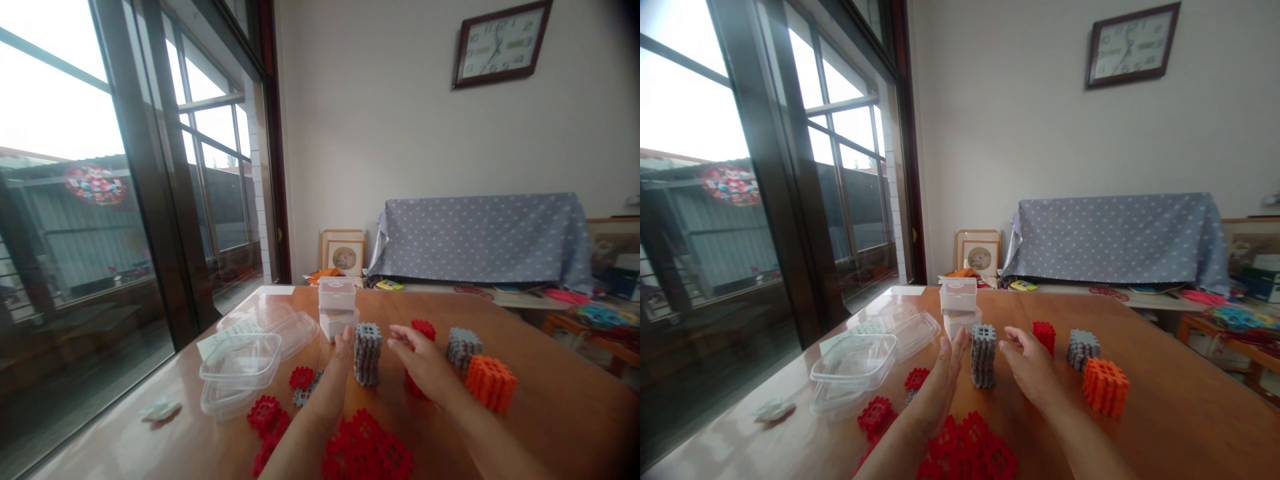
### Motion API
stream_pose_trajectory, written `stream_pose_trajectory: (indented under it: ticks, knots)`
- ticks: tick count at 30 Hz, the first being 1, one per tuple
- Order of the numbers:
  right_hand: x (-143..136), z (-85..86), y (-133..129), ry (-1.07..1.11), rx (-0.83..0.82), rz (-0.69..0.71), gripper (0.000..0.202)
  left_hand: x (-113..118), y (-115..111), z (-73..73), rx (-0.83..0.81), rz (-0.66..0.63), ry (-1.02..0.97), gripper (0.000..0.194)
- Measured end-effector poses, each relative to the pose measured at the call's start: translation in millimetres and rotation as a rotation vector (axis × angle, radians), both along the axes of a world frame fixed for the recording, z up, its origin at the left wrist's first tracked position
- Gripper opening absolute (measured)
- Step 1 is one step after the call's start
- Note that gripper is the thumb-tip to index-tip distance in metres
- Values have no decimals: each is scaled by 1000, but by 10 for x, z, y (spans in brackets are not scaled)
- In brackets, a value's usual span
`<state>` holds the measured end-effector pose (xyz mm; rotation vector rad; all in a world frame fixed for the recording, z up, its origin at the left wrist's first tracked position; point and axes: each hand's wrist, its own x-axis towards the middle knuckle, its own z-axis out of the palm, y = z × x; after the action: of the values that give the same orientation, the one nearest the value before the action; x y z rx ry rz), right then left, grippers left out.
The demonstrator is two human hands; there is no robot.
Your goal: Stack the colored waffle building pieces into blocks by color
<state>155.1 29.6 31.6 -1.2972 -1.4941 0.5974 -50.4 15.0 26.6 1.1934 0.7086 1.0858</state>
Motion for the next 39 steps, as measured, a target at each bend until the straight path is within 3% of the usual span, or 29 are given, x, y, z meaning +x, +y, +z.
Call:
stream_pose_trajectory:
  ticks: [7,12,15,20,25,32,39]
  knots:
    - [-190,-30,-717,13,-93,109,39,-292,11,181,-16,368,45,75]
    - [-264,-216,-845,-103,-122,213,31,-561,57,185,95,531,429,29]
    - [-287,-248,-859,-196,-125,253,28,-639,67,102,245,484,761,25]
    - [-312,-256,-889,-254,-116,288,24,-581,3,4,415,290,1247,33]
    - [-289,-254,-876,-314,-79,249,21,-495,-12,-45,450,224,1468,27]
    - [-259,-211,-884,-284,-54,234,22,-485,34,-45,513,275,1495,26]
    - [-280,-104,-923,-123,-113,232,25,-565,19,-36,385,223,979,45]
